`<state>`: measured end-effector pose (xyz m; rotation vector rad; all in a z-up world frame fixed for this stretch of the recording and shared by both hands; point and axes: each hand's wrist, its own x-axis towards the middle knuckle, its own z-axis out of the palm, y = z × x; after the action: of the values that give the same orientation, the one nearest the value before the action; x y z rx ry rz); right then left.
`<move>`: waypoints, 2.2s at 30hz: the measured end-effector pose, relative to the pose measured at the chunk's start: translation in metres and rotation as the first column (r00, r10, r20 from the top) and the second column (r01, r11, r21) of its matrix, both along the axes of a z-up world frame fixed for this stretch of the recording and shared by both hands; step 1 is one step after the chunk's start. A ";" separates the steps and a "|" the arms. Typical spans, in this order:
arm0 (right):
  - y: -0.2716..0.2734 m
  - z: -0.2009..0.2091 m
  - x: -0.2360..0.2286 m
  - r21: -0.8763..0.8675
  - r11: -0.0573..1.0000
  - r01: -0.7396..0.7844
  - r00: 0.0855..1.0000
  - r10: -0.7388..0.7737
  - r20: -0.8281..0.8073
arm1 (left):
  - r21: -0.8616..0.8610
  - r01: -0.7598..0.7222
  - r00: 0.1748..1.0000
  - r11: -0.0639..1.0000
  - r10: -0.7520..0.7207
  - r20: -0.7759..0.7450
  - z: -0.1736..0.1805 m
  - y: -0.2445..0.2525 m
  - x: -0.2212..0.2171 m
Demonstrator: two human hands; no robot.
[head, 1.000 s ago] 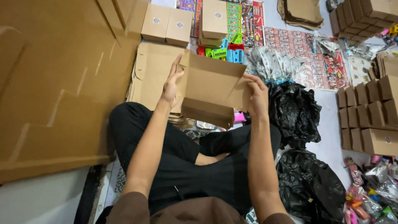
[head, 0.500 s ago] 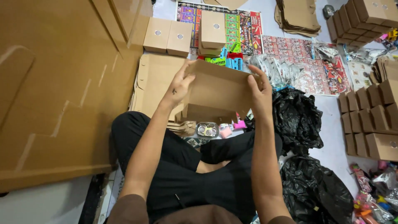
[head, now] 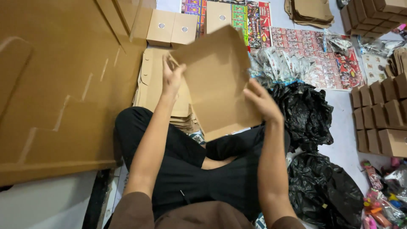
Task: The person sits on the floor and assembles small cardboard boxes by folding the flaps and tucking the tabs into slots. They handle multiple flat-packed boxes one at a time, folding them into shape and securing the edges. The workspace is cluttered with packaging materials and toys.
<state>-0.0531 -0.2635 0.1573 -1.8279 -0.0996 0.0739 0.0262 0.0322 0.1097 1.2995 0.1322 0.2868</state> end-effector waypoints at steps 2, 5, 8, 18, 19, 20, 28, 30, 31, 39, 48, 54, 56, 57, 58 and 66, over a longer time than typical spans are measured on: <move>-0.006 -0.059 0.014 0.058 0.996 0.065 0.995 -0.060 -0.086 | -0.051 0.072 0.997 0.996 -0.073 -0.006 -0.024 -0.008 -0.009; -0.014 -0.148 0.023 0.214 0.956 0.199 0.955 -0.141 -0.260 | -0.097 0.164 0.978 0.982 -0.174 -0.117 -0.078 -0.008 -0.003; -0.005 -0.189 0.012 0.263 0.918 0.298 0.904 -0.182 -0.388 | -0.055 0.121 0.974 0.991 -0.129 -0.185 -0.119 -0.006 0.005; -0.008 -0.144 -0.011 0.851 0.525 -0.019 0.981 0.174 -0.085 | -0.001 0.140 0.990 0.990 -0.140 -0.013 -0.128 0.002 0.007; -0.007 -0.148 -0.007 0.852 0.523 -0.018 0.981 0.172 -0.086 | 0.001 0.142 0.990 0.990 -0.142 -0.014 -0.122 0.000 0.000; -0.009 -0.153 -0.004 0.831 0.556 -0.012 0.990 0.126 -0.070 | 0.058 0.225 0.974 0.973 -0.227 0.022 -0.117 -0.006 -0.007; -0.015 -0.170 0.004 0.541 0.786 0.301 0.948 -0.182 -0.262 | 0.321 0.413 0.898 0.852 -0.439 0.012 -0.082 -0.039 -0.034; -0.014 -0.173 0.003 0.465 0.797 0.385 0.919 -0.284 -0.274 | 0.607 0.107 0.958 0.788 -0.244 0.148 -0.106 -0.042 -0.023; -0.018 -0.188 0.005 0.462 0.796 0.392 0.916 -0.289 -0.279 | 0.605 0.114 0.958 0.788 -0.248 0.142 -0.088 -0.049 -0.034; -0.005 -0.208 0.012 0.631 0.658 0.410 0.907 -0.365 -0.209 | 0.652 0.125 0.924 0.747 -0.327 0.197 -0.066 -0.148 -0.054; -0.011 -0.213 0.004 0.577 0.757 0.306 0.940 -0.336 -0.058 | 0.518 0.082 0.945 0.851 -0.231 0.230 -0.068 -0.188 -0.038; -0.002 -0.191 -0.015 0.341 0.844 0.415 0.883 -0.464 0.074 | 0.127 0.188 0.978 0.974 -0.197 0.064 -0.107 -0.181 -0.069; 0.012 -0.181 -0.017 0.303 0.859 0.413 0.875 -0.466 0.129 | 0.134 0.194 0.981 0.972 -0.195 -0.006 -0.111 -0.178 -0.072; 0.019 -0.175 -0.020 0.264 0.873 0.410 0.867 -0.463 0.184 | 0.139 0.198 0.979 0.970 -0.190 -0.073 -0.114 -0.176 -0.077; 0.021 -0.172 -0.023 0.268 0.873 0.408 0.867 -0.463 0.185 | 0.143 0.197 0.979 0.970 -0.189 -0.072 -0.111 -0.177 -0.079; 0.029 -0.126 -0.032 0.247 0.855 0.456 0.731 -0.518 0.443 | 0.053 0.215 0.973 0.975 -0.209 -0.103 -0.105 -0.179 -0.082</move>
<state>-0.0855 -0.2343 0.0314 -1.6551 0.0229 -0.7735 -0.0562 -0.1465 0.0045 1.3789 0.0653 0.0456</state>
